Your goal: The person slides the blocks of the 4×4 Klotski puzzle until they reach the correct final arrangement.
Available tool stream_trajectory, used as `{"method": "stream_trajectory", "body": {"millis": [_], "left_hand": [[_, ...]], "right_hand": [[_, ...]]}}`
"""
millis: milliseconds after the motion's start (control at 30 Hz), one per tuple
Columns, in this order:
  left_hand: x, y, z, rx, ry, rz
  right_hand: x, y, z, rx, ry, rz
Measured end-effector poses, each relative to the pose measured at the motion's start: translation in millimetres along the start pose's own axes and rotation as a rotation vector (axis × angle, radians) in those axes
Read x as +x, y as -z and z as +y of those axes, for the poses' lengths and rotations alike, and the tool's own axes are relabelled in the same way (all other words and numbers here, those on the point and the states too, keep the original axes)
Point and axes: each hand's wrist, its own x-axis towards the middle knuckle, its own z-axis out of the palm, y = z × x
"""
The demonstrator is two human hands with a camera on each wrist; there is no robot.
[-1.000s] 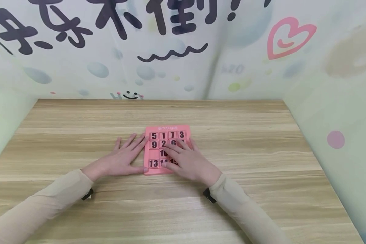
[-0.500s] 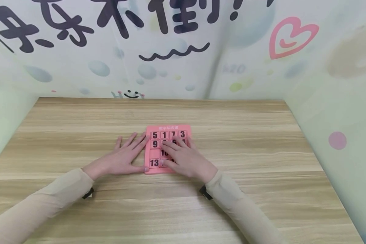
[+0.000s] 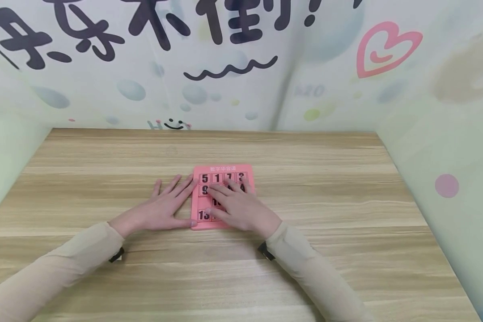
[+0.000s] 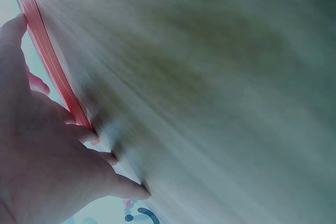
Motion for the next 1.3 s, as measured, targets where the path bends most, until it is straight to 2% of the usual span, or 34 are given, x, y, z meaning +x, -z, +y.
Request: {"method": "stream_trajectory", "body": {"millis": [400,1300], "left_hand": [[-1.0,-0.3,0.5,-0.006,-0.003,0.001],[-0.9,0.8,1.5,0.001,-0.008,0.007]], "right_hand": [[5.0,0.4,-5.3,-0.024,-0.023,-0.039],[4.7,-2.0,-3.4,0.016,-0.015,-0.039]]}}
